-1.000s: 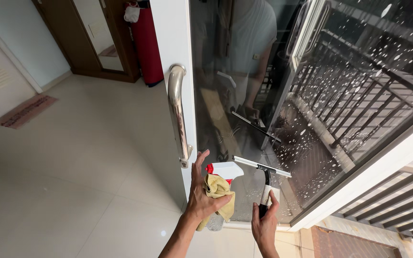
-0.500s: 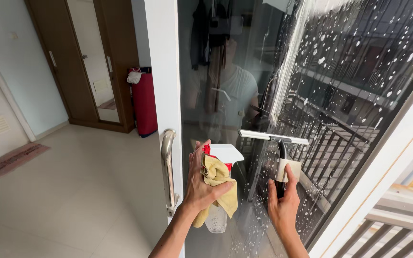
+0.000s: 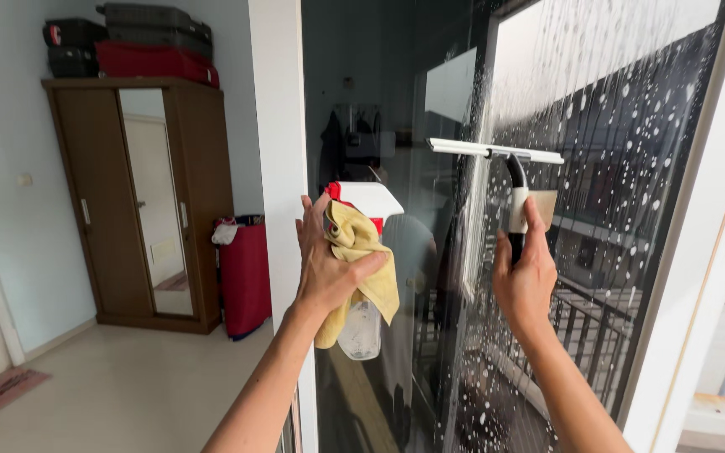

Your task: The person cleans a glass sliding door using a spray bottle, a squeegee, and a cloth. They spray the glass, wipe it with the squeegee, and then dry the surface with the cloth.

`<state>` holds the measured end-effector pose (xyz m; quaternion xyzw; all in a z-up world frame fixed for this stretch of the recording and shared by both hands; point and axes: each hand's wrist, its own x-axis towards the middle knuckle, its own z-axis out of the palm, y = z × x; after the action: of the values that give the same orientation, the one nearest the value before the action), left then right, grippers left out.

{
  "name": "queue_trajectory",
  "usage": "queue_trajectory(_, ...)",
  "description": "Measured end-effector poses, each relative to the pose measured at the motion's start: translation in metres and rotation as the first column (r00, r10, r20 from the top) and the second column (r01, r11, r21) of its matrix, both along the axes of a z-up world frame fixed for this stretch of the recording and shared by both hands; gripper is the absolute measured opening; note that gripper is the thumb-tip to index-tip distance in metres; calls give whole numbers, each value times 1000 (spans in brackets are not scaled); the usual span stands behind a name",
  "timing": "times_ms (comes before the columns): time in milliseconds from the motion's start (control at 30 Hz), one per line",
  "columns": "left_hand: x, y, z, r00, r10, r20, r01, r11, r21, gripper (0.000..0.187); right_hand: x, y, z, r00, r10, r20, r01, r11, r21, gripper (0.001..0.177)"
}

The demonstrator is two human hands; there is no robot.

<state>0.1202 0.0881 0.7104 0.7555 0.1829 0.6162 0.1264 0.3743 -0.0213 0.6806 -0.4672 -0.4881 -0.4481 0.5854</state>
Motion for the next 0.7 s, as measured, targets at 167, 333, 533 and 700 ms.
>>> queue_trajectory(167,22,23,67,999,47,-20,-45,994,101,106,28,27,88,1000,-4,17,4,1000,15,61)
queue_trajectory(333,58,24,128,999,44,14,-45,988,147,101,75,51,175,984,-95,151,77,989,123,68)
queue_trajectory(533,71,22,171,993,11,116,-13,1000,16,91,145,77,262,971,-184,153,162,976,143,73)
queue_trajectory(700,82,28,197,987,122,109,-137,980,143,93,181,106,330,952,-249,180,203,949,243,74)
